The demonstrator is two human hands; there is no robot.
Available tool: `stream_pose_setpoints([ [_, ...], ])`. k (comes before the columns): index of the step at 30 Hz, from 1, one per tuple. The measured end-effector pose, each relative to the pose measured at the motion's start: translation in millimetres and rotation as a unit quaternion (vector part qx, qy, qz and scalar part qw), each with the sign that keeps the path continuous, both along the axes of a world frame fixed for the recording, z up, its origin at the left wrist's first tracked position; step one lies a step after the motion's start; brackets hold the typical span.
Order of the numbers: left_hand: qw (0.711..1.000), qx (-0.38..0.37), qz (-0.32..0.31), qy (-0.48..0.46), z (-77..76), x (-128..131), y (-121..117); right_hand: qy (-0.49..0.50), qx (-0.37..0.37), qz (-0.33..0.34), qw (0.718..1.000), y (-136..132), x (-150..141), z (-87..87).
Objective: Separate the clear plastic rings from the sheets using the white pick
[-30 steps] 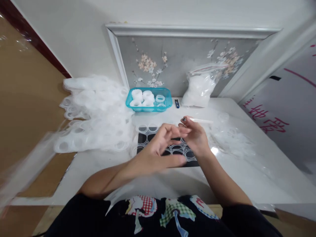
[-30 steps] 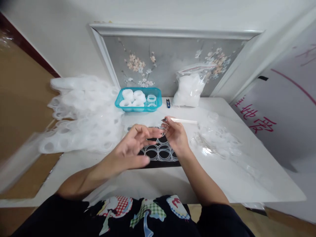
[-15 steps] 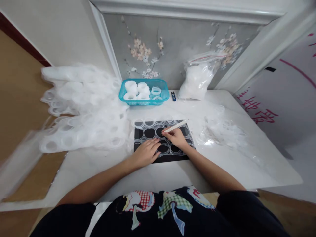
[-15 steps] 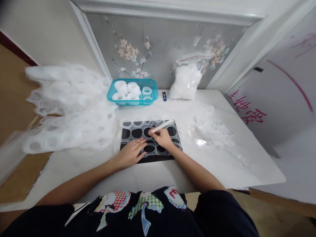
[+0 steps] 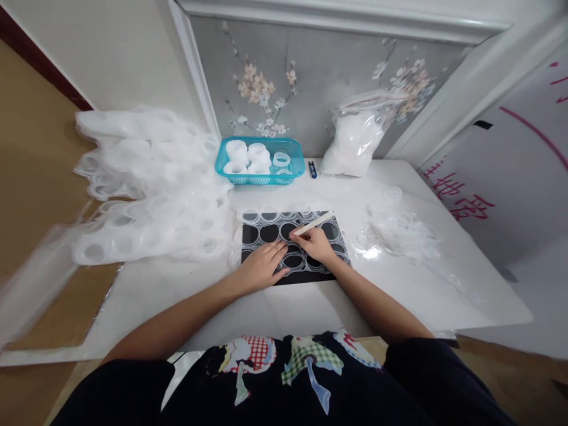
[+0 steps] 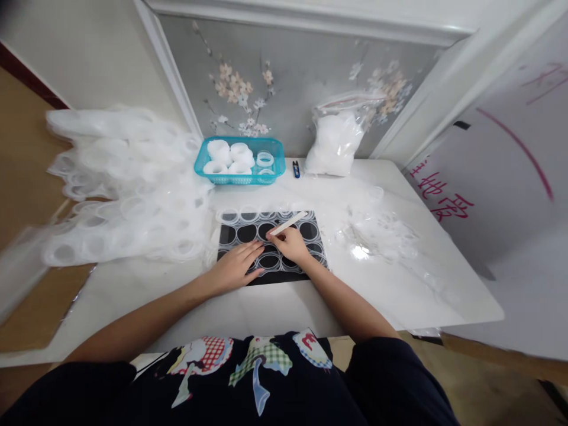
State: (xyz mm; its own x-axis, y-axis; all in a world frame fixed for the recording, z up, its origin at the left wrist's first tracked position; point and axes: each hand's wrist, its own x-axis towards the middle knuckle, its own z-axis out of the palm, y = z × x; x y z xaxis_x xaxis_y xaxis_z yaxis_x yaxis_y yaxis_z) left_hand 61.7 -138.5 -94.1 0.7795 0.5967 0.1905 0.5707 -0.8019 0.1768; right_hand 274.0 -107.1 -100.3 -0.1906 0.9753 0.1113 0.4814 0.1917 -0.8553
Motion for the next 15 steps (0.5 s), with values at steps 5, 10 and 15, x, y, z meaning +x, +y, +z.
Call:
stream_pose_setpoints([
  [5,1.000,-0.017,0.005,0.006,-4.7,-0.2,-1.2,-0.109,0.087,-0.002,0.990,-13.1,-1.8,-5.1],
  [10,0.999,-0.028,0.002,0.022,-1.9,0.6,-2.1,-0.286,0.161,0.089,0.940,-27.3,-3.7,-12.8],
  [15,0.998,-0.057,-0.002,0.037,-3.3,0.0,-3.2,-0.318,0.159,0.030,0.934,18.0,16.6,9.0],
])
